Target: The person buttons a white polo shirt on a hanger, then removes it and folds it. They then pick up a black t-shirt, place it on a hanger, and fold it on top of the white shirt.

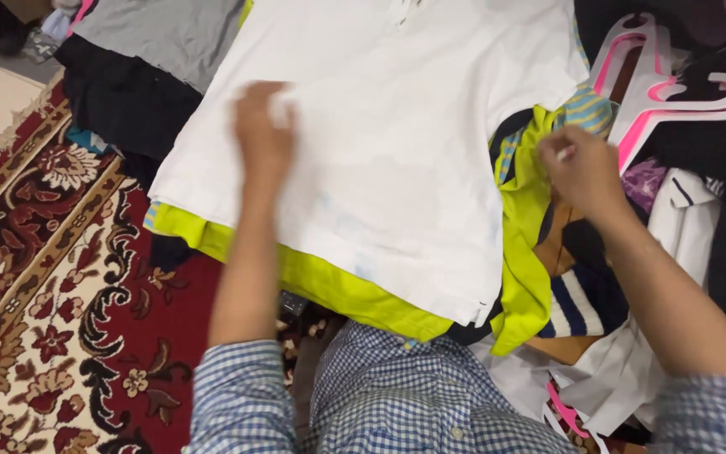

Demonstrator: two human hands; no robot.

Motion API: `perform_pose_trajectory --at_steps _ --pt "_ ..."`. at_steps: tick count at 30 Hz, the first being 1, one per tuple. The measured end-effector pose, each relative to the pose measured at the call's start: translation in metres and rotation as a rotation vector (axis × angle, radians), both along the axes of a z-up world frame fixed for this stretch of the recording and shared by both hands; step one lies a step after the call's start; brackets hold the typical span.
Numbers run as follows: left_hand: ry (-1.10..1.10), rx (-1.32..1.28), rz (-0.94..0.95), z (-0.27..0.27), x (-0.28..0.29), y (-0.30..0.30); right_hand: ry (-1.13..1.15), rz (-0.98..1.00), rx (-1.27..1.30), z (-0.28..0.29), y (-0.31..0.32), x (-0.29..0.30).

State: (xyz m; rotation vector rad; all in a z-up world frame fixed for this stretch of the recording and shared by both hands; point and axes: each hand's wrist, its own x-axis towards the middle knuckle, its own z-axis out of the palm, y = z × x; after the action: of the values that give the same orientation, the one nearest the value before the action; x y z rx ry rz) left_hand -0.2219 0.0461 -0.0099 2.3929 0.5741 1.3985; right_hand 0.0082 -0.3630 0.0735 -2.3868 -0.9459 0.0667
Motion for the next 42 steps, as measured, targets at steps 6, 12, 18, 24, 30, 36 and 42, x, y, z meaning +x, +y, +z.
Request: perform_pose_trajectory --at_steps 6,12,18,24,30,36,42 --pt "0.495 -0.377 -0.427 0.014 0.114 -0.185 -0.505 -0.056 -0.018 -0.072 0.029 0.105" --pt "1.076 -0.193 -0.557 0.048 0.117 -0.254 -0.596 -0.109 -0.201 -0.083 0.040 0.114" --pt "1.329 -0.193 -0.582 0.082 0.103 -0.254 -0.767 0.054 -0.157 -0.041 0.040 0.095" --pt "1.171 -0.137 -0.795 0.075 0.102 -0.243 -0.867 0.028 0.088 -0.026 0.021 0.151" --pt "1.217 -0.088 -0.919 0.059 0.112 -0.243 -0.548 -0.036 -0.164 -0.052 0.027 0.146" --pt "0.534 -0.242 -0.598 0.031 0.163 -0.203 -0.788 -0.029 0.046 -0.040 0.056 0.102" --pt "0.477 -0.017 -0.215 -0.068 0.219 -0.167 -0.595 0.308 0.196 -0.070 0.121 0.073"
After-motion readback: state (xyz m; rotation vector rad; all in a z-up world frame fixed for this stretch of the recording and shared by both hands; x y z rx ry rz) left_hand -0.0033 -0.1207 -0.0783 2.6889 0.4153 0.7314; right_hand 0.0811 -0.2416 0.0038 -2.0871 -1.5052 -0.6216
